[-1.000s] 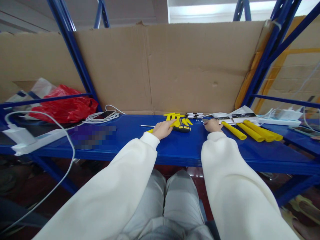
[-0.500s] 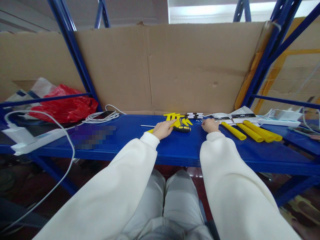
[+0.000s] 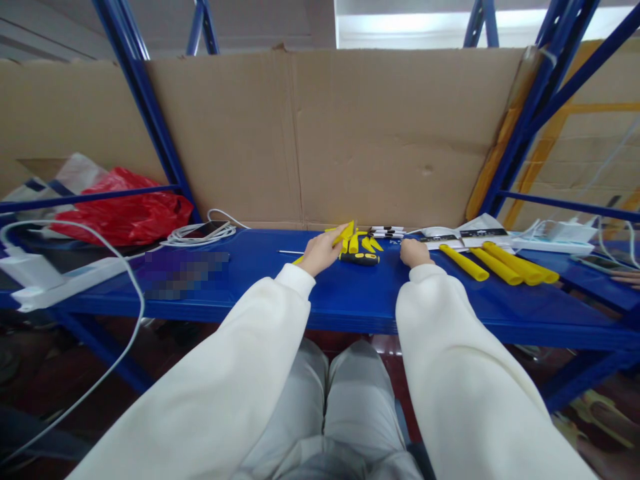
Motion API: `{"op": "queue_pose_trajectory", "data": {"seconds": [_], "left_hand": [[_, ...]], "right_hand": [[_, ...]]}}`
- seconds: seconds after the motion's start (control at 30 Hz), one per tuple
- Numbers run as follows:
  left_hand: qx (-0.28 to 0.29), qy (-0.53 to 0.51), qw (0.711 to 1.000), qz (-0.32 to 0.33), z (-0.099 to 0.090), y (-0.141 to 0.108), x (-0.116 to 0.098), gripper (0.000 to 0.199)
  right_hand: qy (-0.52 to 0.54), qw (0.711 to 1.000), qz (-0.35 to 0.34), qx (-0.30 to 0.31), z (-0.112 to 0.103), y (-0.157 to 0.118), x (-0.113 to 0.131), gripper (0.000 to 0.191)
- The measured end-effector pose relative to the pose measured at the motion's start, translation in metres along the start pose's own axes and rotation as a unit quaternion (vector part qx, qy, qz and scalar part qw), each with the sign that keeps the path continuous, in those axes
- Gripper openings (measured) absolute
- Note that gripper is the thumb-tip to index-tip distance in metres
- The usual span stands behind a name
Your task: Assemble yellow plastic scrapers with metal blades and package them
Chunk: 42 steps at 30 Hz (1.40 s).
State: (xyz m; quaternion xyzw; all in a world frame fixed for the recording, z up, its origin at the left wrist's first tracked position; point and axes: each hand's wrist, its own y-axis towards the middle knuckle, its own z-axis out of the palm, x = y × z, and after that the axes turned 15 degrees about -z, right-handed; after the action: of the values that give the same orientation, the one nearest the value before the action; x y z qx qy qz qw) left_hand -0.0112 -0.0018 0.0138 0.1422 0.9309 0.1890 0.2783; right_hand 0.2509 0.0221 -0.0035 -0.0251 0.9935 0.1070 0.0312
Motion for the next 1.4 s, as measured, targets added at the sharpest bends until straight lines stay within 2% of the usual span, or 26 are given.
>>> {"op": "queue_pose_trajectory", "data": {"seconds": [0.07,0.13,0.2,0.27,0.37,0.47,0.57,0.63,0.73,0.8,0.87,0.97,1.23,1.4], "left_hand": [[-0.039,-0.12,0.992,-0.022,-0.002,0.008,-0.003,0.042],[-0.051,-0.26,0.962,-0.071,-0.003,0.016,-0.007,0.025],[-0.021,-0.385,0.912,-0.141,-0.005,0.021,-0.009,0.012],[0.017,-0.48,0.856,-0.193,-0.008,0.023,-0.009,0.013],[0.047,-0.56,0.787,-0.255,-0.012,0.021,-0.005,0.022],[0.079,-0.574,0.758,-0.301,-0.009,0.016,-0.001,0.025],[0.124,-0.548,0.765,-0.315,-0.003,0.01,-0.004,0.026],[0.162,-0.517,0.776,-0.323,0.001,0.007,-0.007,0.026],[0.212,-0.486,0.788,-0.312,0.002,0.003,-0.01,0.028],[0.222,-0.48,0.793,-0.303,0.001,0.001,-0.012,0.029],[0.224,-0.478,0.795,-0.298,-0.001,-0.001,-0.014,0.031],[0.226,-0.474,0.796,-0.3,-0.003,-0.002,-0.016,0.032],[0.228,-0.473,0.793,-0.308,-0.004,-0.004,-0.017,0.028],[0.223,-0.475,0.796,-0.302,-0.003,-0.003,-0.016,0.03]], "right_hand": [[-0.003,1.0,-0.002,0.005,-0.001,-0.001,0.002,0.034],[-0.004,1.0,-0.004,0.011,-0.003,-0.002,0.004,0.037],[0.001,1.0,-0.004,0.015,-0.004,-0.003,0.006,0.039],[0.008,1.0,-0.003,0.015,-0.004,-0.004,0.006,0.04],[0.016,1.0,-0.004,0.01,-0.001,-0.002,0.003,0.04],[0.029,0.999,-0.007,-0.013,0.003,0.004,-0.001,0.034],[0.079,0.993,-0.032,-0.079,0.005,0.013,0.002,0.029],[0.145,0.978,-0.055,-0.139,0.006,0.019,0.009,0.026],[0.256,0.937,-0.102,-0.214,0.007,0.025,0.025,0.019],[0.316,0.907,-0.146,-0.238,0.007,0.028,0.037,0.015],[0.358,0.883,-0.189,-0.237,0.007,0.029,0.048,0.014],[0.389,0.865,-0.227,-0.221,0.006,0.03,0.061,0.017],[0.421,0.845,-0.26,-0.203,0.006,0.028,0.069,0.027],[0.447,0.835,-0.258,-0.189,0.006,0.027,0.071,0.034]]}}
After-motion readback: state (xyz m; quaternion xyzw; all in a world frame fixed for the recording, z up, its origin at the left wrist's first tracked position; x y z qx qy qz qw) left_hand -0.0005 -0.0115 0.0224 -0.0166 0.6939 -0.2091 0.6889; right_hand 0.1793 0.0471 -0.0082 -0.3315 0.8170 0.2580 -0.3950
